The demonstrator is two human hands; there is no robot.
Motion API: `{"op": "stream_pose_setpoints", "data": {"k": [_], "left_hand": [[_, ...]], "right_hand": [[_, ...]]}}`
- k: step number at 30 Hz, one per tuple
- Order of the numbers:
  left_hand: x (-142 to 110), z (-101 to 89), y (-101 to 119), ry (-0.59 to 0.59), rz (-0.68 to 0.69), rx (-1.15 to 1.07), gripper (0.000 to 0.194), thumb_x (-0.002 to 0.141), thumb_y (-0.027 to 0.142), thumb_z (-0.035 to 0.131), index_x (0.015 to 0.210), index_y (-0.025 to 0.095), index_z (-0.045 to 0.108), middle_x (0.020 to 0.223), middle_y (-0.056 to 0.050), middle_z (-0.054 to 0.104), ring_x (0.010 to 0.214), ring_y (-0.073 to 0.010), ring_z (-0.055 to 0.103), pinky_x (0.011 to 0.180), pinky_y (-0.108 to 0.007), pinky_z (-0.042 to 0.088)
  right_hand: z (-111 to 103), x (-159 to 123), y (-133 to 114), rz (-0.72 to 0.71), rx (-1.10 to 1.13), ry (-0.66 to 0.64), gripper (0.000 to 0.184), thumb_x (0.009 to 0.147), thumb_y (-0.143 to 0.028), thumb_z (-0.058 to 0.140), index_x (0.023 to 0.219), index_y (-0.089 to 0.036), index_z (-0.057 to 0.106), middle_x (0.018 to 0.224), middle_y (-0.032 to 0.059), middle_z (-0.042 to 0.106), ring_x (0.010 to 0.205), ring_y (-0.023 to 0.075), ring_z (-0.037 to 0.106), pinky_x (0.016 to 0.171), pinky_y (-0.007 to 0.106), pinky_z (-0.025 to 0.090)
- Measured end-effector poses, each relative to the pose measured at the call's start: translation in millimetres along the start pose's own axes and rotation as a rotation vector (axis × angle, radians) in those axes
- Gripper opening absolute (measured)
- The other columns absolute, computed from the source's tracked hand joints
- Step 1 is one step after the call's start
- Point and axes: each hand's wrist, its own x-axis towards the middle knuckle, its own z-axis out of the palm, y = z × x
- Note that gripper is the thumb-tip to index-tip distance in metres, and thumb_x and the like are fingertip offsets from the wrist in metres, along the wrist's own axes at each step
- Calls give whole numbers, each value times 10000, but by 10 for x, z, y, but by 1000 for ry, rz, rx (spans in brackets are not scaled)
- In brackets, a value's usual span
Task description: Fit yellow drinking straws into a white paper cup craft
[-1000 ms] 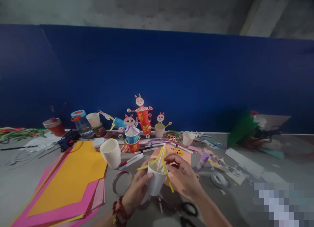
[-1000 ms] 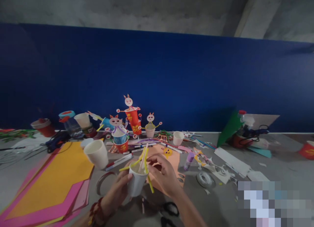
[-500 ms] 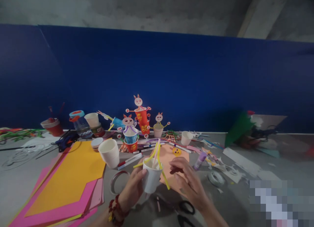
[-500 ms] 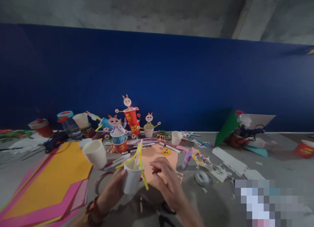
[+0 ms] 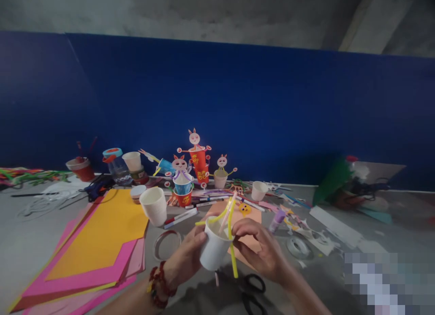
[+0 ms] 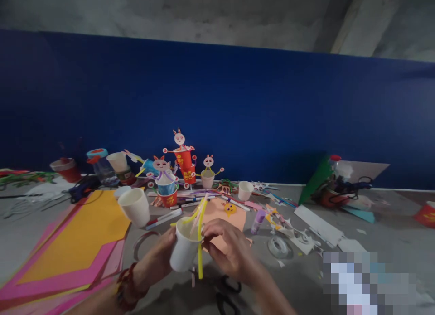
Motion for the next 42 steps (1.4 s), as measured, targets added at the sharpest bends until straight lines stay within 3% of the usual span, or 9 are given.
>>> {"op": "stream_pose_setpoints", "data": {"k": [3,6,8,10,13,20,27,35,42], "left_hand": [[-52,9,111,116,93,172,460,931,540,518,1280,250,592,1304,-110,623,1167,-302,602,939,-427,500],[-200,73,338,261,486,688,357,946,330,560,1302,312,531,1457,-70,469,1366,-284,427,1082,-453,402],[-311,188,501,188,671,1141,431,913,198,587,1328,291,511,1501,-85,407,1420,-296,335,1138,-492,328],[-389,350,619,17,701,1487,420,882,110,582,1270,268,545,1396,-83,528,1393,-284,358,1157,-508,289],[-421,585,675,-78,677,1708,321,867,94,580,1145,254,575,1305,-57,606,1349,-266,403,1196,-543,187],[-389,777,645,4,637,1776,123,860,129,600,926,234,598,1056,6,694,1111,-218,562,1223,-545,13],[-409,843,663,29,627,1668,124,840,124,619,842,248,622,886,41,703,943,-192,588,1155,-472,179],[-462,907,620,129,727,1610,135,861,142,638,826,272,646,838,69,721,894,-176,596,1132,-442,177],[-496,888,570,187,785,1637,128,864,158,644,837,280,672,818,50,737,858,-187,608,1114,-446,231]], "right_hand": [[-62,12,-40,38,-47,-39,233,902,-79,580,1061,-243,536,957,43,667,893,168,663,786,285,550],[-87,20,-74,45,-108,-86,180,910,-92,575,1023,-228,543,931,45,674,869,167,665,773,281,541],[-75,24,-80,31,-110,-112,179,903,-78,567,999,-226,543,932,42,674,877,164,660,780,279,530],[-48,36,-83,22,-103,-124,202,885,-54,563,984,-229,540,935,36,673,880,160,652,779,273,520],[-2,72,-108,-2,-80,-145,238,856,-24,551,970,-233,538,919,26,669,854,154,641,756,260,509],[37,132,-214,-47,-58,-132,215,860,-21,531,908,-230,557,898,31,667,846,153,642,744,254,510],[49,127,-245,-136,-186,-149,160,907,-117,595,1004,-241,566,984,59,684,920,172,653,771,272,535],[55,65,-314,-258,-400,-99,74,934,-165,547,928,-232,579,973,57,677,871,169,642,752,273,531],[70,40,-279,-238,-221,-64,181,930,-155,572,1085,-249,562,1033,80,684,926,179,652,792,308,536]]}}
